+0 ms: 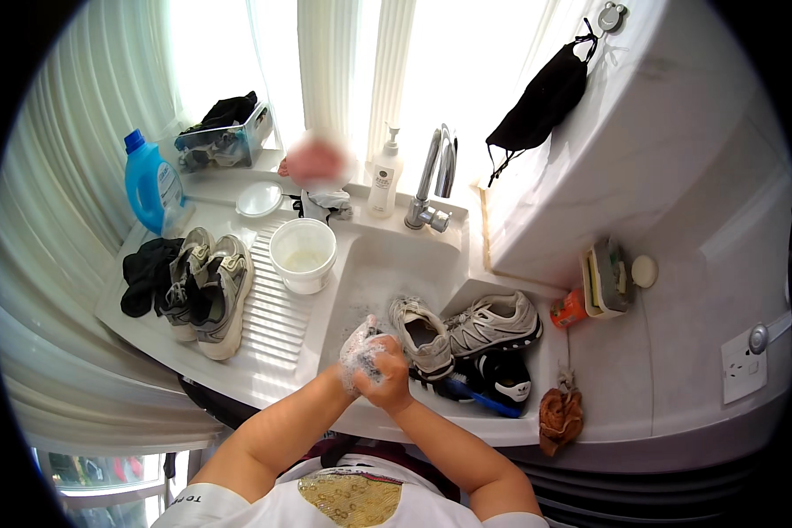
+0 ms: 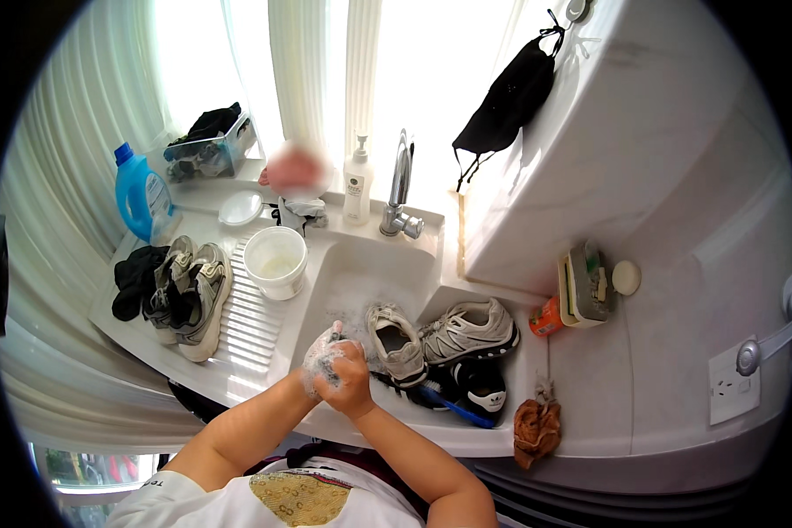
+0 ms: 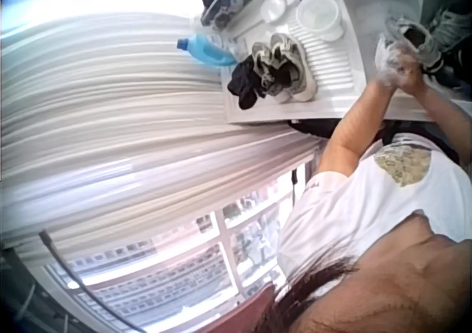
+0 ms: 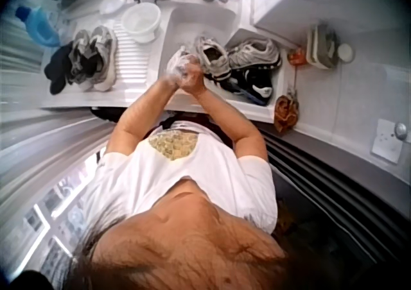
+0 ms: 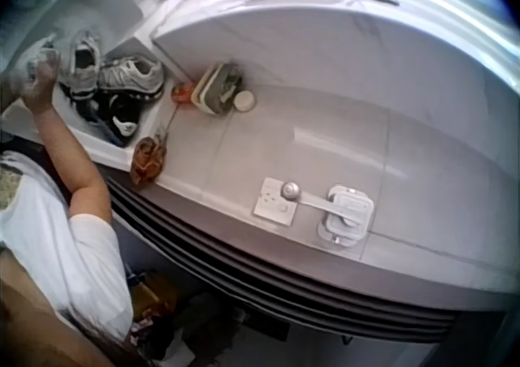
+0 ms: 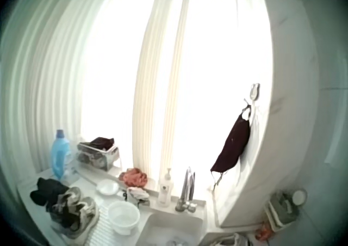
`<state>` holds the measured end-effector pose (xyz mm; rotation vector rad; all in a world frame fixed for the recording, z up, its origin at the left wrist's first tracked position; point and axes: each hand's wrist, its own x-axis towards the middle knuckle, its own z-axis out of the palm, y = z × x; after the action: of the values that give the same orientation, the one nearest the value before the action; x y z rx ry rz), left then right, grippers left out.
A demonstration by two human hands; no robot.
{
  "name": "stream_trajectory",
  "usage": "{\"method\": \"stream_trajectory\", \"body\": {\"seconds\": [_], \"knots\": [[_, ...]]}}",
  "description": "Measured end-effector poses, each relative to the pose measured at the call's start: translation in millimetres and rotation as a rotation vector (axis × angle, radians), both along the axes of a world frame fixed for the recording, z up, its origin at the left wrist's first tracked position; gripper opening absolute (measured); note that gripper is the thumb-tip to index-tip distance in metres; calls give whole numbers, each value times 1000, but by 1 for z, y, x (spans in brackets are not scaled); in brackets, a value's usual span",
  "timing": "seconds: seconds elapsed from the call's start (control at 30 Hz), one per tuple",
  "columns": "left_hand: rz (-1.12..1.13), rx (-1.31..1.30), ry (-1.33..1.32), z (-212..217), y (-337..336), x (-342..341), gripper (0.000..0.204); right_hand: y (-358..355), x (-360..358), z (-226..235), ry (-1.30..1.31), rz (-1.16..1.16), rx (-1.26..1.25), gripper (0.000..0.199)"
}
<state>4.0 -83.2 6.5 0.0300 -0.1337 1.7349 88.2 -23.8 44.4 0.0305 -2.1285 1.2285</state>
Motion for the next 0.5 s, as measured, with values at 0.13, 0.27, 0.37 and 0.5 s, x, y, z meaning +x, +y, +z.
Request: {"method": "stream_trajectory", "body": {"seconds": [0.13,0.27,0.37,0.5], "knots": [[63,-638,369,29,7,11,27,30,-25,-15,-68,-377,-398,23],[-137,-34,-47,15,-2,-10,42,21,-17,-17,39,-236,-136,23],[28,-448,572,50,-1,6,40,33,-11,-26,52,-132,-34,23],[141,-602,228,24,9,-2,36,22,-21,-23,-12,-187,-524,24]]}}
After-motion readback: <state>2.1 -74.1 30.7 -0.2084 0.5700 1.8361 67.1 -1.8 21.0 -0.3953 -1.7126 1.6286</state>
